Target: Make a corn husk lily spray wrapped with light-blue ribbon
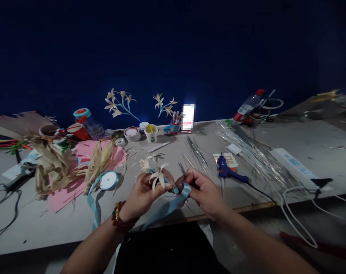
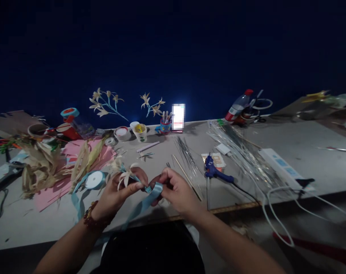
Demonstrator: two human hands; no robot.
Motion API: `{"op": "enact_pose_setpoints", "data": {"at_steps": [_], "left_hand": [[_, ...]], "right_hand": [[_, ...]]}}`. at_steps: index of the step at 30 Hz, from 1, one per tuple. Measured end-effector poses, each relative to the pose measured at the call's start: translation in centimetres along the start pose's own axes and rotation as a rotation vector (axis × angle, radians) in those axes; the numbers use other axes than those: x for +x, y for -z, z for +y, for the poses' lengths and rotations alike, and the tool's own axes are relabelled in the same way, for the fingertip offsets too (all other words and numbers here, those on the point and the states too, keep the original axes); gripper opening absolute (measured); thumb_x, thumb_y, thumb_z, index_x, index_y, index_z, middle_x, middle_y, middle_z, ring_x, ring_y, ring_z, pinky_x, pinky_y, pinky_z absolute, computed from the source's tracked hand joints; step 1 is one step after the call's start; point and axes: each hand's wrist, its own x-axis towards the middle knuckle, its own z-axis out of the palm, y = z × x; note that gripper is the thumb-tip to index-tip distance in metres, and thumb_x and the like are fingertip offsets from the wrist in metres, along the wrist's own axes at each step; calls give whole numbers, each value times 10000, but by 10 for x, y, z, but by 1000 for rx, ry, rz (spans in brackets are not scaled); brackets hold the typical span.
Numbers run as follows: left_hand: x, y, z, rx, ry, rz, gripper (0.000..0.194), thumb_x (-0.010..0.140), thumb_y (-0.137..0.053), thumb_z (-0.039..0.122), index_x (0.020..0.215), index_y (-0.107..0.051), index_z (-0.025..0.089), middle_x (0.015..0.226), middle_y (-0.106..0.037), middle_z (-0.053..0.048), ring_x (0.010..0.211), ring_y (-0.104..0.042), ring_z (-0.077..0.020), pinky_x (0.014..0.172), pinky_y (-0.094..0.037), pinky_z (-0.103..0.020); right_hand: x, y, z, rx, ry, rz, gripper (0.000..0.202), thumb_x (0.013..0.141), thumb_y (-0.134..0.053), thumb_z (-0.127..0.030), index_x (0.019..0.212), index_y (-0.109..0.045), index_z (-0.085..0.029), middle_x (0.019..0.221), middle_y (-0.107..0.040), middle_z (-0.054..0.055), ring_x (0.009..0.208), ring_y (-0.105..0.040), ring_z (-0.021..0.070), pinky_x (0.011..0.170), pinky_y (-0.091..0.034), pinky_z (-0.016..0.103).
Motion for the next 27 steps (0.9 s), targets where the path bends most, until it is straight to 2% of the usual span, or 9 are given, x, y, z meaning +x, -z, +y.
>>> {"op": "enact_pose_setpoints", "data": {"at_steps": [5, 11, 14, 16, 20, 22, 25, 27], "left_hand": [[5, 7, 1, -56, 27, -115, 161, 869, -634, 296, 817, -680, 150, 784, -683, -53, 756, -619, -180, 760, -467, -300], [9, 15, -3, -14, -61, -185, 164, 870, -633, 303, 826, -683, 153, 862, -679, -71, 845, -625, -209, 811, -458, -331], [9, 16, 0, 36, -72, -178, 155, 877, -629, 292, 817, -689, 161, 858, -690, -60, 806, -623, -190, 808, -450, -316], [10, 16, 3, 49, -64, -171, 153, 879, -629, 286, 818, -691, 161, 858, -695, -59, 781, -618, -180, 791, -448, -307], [10, 17, 4, -35, -12, -217, 139, 886, -620, 273, 856, -679, 151, 852, -695, -67, 792, -614, -183, 763, -449, -302], [9, 17, 1, -71, 4, -229, 133, 879, -631, 266, 842, -677, 146, 828, -687, -65, 778, -608, -179, 765, -448, -304], [8, 16, -4, -146, 21, -230, 136, 873, -639, 263, 821, -670, 141, 821, -671, -68, 775, -601, -178, 780, -450, -314], [7, 15, -7, -206, 46, -236, 130, 869, -642, 263, 830, -661, 140, 826, -662, -69, 793, -609, -184, 786, -453, -316]], "right_hand": [[0, -5, 4, 128, -11, 25, 300, 798, -743, -288, 771, -458, -200, 825, -650, -37, 507, -607, 85, 379, -523, 196], [-1, -12, 6, 264, -83, -4, 339, 732, -801, -284, 733, -475, -191, 728, -618, -49, 544, -624, 110, 377, -536, 199], [1, -14, 9, 310, -107, -5, 330, 727, -805, -286, 727, -489, -190, 699, -606, -48, 522, -598, 107, 374, -519, 202], [2, -15, 11, 299, -71, 25, 311, 733, -802, -271, 725, -502, -190, 682, -602, -45, 539, -587, 100, 414, -515, 192], [2, -14, 15, 131, 173, 122, 245, 771, -771, -191, 721, -531, -186, 748, -646, -21, 700, -606, 87, 622, -513, 166], [1, -15, 17, 97, 213, 117, 216, 795, -745, -187, 733, -538, -196, 767, -642, -21, 686, -595, 90, 595, -504, 170], [-1, -17, 21, 150, 154, 129, 192, 777, -754, -209, 775, -562, -221, 767, -605, -31, 630, -570, 107, 460, -476, 172], [-1, -19, 23, 191, 118, 173, 207, 738, -785, -228, 825, -597, -234, 785, -598, -29, 646, -571, 117, 439, -469, 172]]}}
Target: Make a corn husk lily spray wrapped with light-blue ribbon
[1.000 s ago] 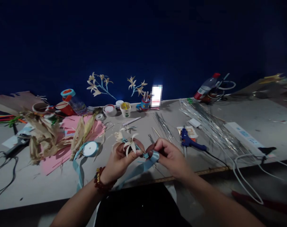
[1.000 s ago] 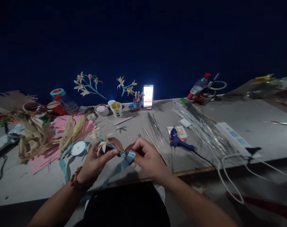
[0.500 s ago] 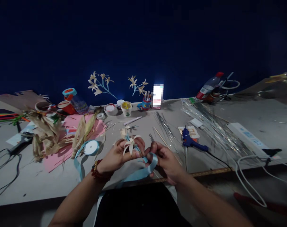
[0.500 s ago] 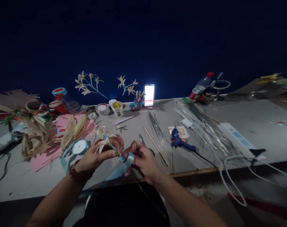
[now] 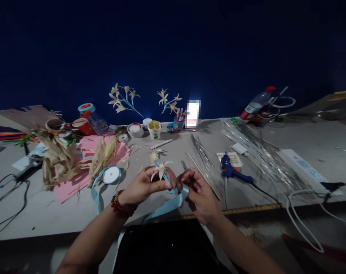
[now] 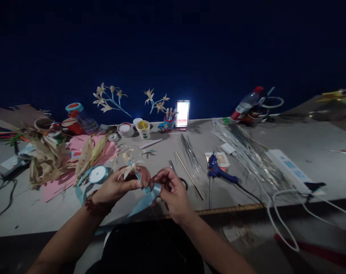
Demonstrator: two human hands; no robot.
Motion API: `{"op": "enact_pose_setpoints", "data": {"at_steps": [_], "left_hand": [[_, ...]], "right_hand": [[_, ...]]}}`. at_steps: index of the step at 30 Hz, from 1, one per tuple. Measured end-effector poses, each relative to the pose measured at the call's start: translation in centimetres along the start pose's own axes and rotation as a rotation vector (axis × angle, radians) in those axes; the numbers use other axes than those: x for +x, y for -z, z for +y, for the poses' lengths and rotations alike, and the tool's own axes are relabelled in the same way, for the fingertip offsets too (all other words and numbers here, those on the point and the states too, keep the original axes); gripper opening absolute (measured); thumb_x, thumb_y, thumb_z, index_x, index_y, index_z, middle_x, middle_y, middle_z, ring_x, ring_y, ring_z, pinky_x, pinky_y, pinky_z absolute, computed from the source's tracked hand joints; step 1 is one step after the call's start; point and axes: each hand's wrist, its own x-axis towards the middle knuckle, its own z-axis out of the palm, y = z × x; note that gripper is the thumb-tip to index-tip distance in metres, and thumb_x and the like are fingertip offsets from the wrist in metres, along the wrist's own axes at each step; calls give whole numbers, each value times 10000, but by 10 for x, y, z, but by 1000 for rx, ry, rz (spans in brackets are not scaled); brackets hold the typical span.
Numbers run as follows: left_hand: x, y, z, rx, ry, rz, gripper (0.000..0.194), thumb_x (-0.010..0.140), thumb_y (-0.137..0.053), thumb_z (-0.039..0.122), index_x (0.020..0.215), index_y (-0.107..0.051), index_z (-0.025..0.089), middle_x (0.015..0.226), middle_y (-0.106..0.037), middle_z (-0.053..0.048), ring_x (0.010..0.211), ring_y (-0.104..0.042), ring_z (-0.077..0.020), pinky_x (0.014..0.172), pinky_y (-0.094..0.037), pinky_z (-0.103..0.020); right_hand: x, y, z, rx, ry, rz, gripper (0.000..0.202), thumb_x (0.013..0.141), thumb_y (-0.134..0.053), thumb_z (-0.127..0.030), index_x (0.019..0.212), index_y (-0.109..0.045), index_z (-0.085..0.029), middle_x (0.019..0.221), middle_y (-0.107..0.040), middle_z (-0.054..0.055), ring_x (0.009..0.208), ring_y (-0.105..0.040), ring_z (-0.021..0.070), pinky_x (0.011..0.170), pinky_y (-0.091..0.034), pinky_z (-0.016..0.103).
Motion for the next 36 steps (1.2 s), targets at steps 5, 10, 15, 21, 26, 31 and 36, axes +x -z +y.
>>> {"op": "enact_pose_setpoints", "data": {"at_steps": [5, 10, 15, 21, 26, 31, 36], "left_hand": [[-2, -2, 2, 2, 18, 9, 183, 854, -658, 312, 805, -657, 135, 786, -637, -64, 767, -601, -187, 769, -456, -322], [-5, -2, 4, 70, -4, 47, 187, 846, -669, 317, 789, -663, 139, 772, -634, -67, 747, -576, -178, 757, -457, -314], [-7, -1, 1, 35, -13, 36, 192, 848, -667, 319, 802, -667, 133, 793, -655, -83, 753, -588, -182, 748, -477, -316], [-5, 3, 5, 136, -17, -52, 229, 866, -637, 348, 769, -669, 144, 756, -637, -58, 713, -577, -166, 746, -463, -313], [-3, 8, 7, 194, 9, -42, 339, 800, -677, 480, 742, -694, 147, 786, -639, -72, 776, -592, -200, 757, -479, -328], [1, 14, 7, 149, -23, -144, 297, 816, -670, 437, 775, -723, 148, 884, -649, -110, 810, -623, -226, 768, -512, -352], [8, 18, 4, -69, -17, -165, 224, 800, -699, 384, 802, -718, 161, 924, -625, -114, 700, -620, -183, 621, -521, -305]], "right_hand": [[1, 1, 3, 32, -52, -39, 177, 692, -818, -262, 749, -661, -206, 776, -615, -13, 549, -527, 78, 438, -406, 165], [2, 1, 1, 0, 24, -91, 197, 638, -839, -196, 677, -646, -201, 707, -599, -5, 687, -573, 135, 595, -466, 221], [3, 4, -4, -174, 103, -135, 188, 665, -814, -222, 709, -632, -204, 722, -622, 7, 706, -582, 153, 646, -471, 252], [4, 7, -12, -300, -53, -169, 143, 687, -792, -192, 755, -666, -190, 701, -629, -16, 631, -562, 104, 603, -462, 204], [8, 10, -4, -53, -292, -270, 170, 665, -812, -184, 774, -683, -175, 645, -659, -24, 514, -591, 94, 529, -510, 210], [18, 10, -2, 105, -426, -357, 218, 602, -856, -164, 769, -716, -154, 655, -708, -3, 444, -590, 84, 462, -531, 201], [29, 2, -10, 85, -416, -446, 264, 612, -872, -282, 784, -734, -138, 749, -738, 47, 478, -596, 87, 432, -494, 183]]}}
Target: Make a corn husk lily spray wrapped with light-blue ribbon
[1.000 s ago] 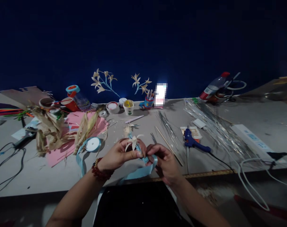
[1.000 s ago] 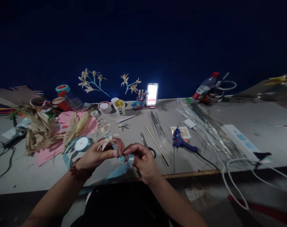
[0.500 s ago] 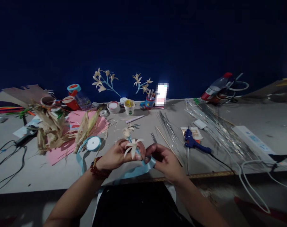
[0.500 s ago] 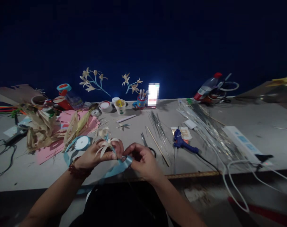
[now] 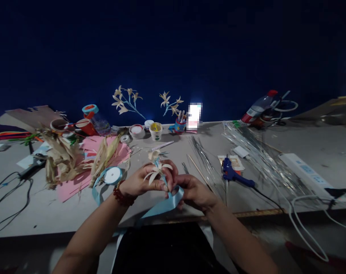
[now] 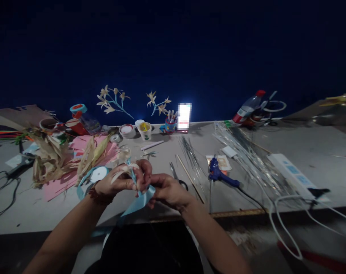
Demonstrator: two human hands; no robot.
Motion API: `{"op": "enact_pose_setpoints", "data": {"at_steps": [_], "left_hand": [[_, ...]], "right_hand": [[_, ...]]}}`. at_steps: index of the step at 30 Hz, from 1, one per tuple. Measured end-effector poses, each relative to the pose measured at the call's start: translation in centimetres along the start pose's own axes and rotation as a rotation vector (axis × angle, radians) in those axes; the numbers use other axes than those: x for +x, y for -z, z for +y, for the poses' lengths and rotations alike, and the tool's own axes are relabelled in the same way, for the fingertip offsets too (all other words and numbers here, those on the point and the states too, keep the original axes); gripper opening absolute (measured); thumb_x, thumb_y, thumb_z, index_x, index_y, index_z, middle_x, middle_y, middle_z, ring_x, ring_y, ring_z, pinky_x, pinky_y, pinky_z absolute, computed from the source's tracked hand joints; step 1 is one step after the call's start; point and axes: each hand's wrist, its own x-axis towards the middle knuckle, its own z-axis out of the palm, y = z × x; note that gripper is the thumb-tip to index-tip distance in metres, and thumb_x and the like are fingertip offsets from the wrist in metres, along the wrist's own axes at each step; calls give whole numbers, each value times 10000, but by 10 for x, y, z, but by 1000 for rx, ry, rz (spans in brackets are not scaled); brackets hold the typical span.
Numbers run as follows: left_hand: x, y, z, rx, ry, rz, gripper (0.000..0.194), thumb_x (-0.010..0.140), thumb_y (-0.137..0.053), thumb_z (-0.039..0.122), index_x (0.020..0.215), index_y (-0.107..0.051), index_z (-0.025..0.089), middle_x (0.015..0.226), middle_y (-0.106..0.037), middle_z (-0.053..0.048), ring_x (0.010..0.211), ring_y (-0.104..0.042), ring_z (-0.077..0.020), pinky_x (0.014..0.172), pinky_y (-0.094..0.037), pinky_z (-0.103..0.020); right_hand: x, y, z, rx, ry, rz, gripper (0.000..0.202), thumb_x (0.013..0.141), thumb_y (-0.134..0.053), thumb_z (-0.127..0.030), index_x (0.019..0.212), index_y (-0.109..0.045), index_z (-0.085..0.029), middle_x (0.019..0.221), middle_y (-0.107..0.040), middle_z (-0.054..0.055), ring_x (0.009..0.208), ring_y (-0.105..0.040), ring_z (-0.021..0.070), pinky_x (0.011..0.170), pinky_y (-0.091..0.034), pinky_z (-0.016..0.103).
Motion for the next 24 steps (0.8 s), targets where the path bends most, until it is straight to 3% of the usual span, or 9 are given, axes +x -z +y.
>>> {"op": "enact_pose_setpoints", "data": {"at_steps": [7, 13, 16, 18, 21, 24], "left_hand": [[13, 4, -7, -68, -121, 104, 234, 752, -740, 386, 738, -682, 160, 870, -584, -94, 815, -574, -206, 707, -498, -321], [15, 3, -19, -99, -132, 248, 204, 782, -723, 353, 822, -672, 159, 940, -618, -95, 854, -583, -209, 776, -497, -350], [15, 1, -22, -26, -174, 370, 228, 769, -741, 343, 895, -675, 164, 950, -636, -86, 900, -594, -217, 837, -491, -357], [14, -3, -21, 73, -208, 511, 232, 752, -760, 320, 915, -682, 176, 944, -647, -68, 912, -596, -207, 850, -486, -332], [10, -12, -18, 229, -199, 659, 189, 756, -757, 298, 892, -692, 184, 901, -671, -45, 847, -613, -185, 787, -494, -290], [4, -21, -18, 361, -169, 755, 160, 762, -754, 302, 833, -685, 177, 783, -678, -19, 727, -612, -160, 700, -487, -264]], "right_hand": [[9, -7, -7, -108, 161, 106, 175, 683, -808, -244, 810, -723, -159, 642, -643, -18, 476, -517, 64, 443, -446, 168], [10, -3, -16, -332, 243, 187, 114, 730, -728, -221, 828, -679, -190, 687, -614, -28, 519, -514, 76, 477, -437, 192], [8, 0, -21, -534, 349, 198, 50, 802, -646, -194, 851, -644, -206, 733, -609, -18, 570, -532, 96, 512, -443, 207], [6, -1, -25, -757, 486, 242, 84, 840, -593, -162, 893, -634, -211, 832, -632, 20, 700, -586, 138, 614, -483, 249], [4, -3, -28, -1126, 704, 314, 172, 839, -550, -92, 940, -614, -216, 940, -639, 63, 890, -608, 205, 786, -486, 327], [4, -5, -26, -1325, 763, 328, 225, 814, -534, -57, 974, -584, -208, 920, -627, 72, 880, -600, 224, 786, -476, 347]]}}
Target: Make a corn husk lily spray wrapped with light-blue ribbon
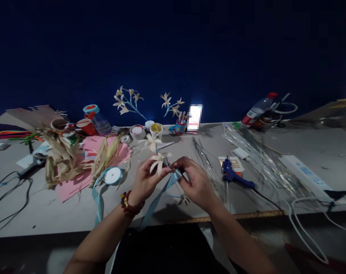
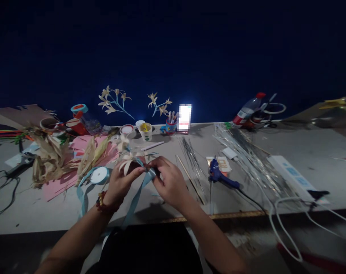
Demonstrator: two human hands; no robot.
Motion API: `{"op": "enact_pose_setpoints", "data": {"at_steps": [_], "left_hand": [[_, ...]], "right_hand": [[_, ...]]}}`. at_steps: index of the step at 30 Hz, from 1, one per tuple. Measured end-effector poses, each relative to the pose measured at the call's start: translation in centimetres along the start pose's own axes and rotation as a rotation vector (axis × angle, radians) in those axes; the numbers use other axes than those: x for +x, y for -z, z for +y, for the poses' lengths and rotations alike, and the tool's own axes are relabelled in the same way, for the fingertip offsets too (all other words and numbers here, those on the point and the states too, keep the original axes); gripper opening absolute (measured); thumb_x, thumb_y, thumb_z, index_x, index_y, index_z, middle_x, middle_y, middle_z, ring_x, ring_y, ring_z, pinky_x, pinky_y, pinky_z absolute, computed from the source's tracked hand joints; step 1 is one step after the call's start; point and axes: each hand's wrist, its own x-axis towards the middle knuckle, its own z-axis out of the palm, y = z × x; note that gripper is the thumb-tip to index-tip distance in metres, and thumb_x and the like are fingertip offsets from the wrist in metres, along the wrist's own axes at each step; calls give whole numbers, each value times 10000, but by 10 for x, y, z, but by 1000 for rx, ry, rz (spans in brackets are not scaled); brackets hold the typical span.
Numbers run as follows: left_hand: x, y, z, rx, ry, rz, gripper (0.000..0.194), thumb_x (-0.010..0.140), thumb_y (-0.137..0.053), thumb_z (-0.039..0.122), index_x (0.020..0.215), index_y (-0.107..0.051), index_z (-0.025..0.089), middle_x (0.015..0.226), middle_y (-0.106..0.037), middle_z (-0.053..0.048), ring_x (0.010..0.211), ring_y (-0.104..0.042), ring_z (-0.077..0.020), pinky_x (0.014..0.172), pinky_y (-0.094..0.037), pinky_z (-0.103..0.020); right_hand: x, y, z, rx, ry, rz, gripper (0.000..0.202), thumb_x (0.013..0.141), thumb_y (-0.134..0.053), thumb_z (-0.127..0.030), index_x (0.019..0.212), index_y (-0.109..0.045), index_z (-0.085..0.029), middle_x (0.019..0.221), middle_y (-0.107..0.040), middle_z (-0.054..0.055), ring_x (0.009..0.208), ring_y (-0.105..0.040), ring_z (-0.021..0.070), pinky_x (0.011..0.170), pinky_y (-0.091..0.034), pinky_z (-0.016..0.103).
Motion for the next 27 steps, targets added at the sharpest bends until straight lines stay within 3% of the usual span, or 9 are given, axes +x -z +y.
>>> {"op": "enact_pose_setpoints", "data": {"at_steps": [3, 6, 15, 20, 27], "left_hand": [[-7, -2, -2, 116, -24, 70, 132, 786, -733, 292, 805, -686, 170, 767, -680, -26, 729, -620, -163, 708, -484, -266], [-10, -4, -5, 56, 5, 62, 114, 827, -692, 282, 849, -700, 170, 829, -703, -47, 790, -642, -174, 760, -499, -277], [-11, 0, -3, -219, 90, -56, 111, 833, -691, 247, 897, -746, 176, 933, -744, -64, 900, -666, -194, 861, -514, -308], [-8, 4, -4, -413, 180, -165, 86, 819, -708, 203, 888, -756, 182, 916, -749, -60, 883, -672, -185, 842, -521, -304], [-8, 3, -2, -405, 156, -206, 95, 826, -700, 233, 889, -748, 179, 901, -745, -65, 861, -669, -188, 825, -522, -307]], "right_hand": [[-3, -5, -1, -81, -10, -5, 247, 808, -517, -48, 994, -573, -201, 937, -624, 83, 889, -592, 234, 790, -468, 354], [-5, -7, -3, -96, -37, -7, 231, 824, -503, -53, 983, -572, -206, 926, -619, 79, 875, -588, 228, 768, -463, 339], [-5, 4, -7, 124, -110, -43, 59, 893, -564, -150, 893, -594, -201, 849, -630, 25, 784, -580, 164, 709, -428, 269], [-4, 7, -5, 260, -192, -72, 84, 912, -583, -236, 860, -633, -195, 798, -624, 8, 719, -570, 141, 651, -414, 245], [-4, 3, -2, 296, -185, -64, 83, 901, -589, -254, 846, -609, -194, 801, -614, 16, 729, -567, 151, 668, -431, 262]]}}
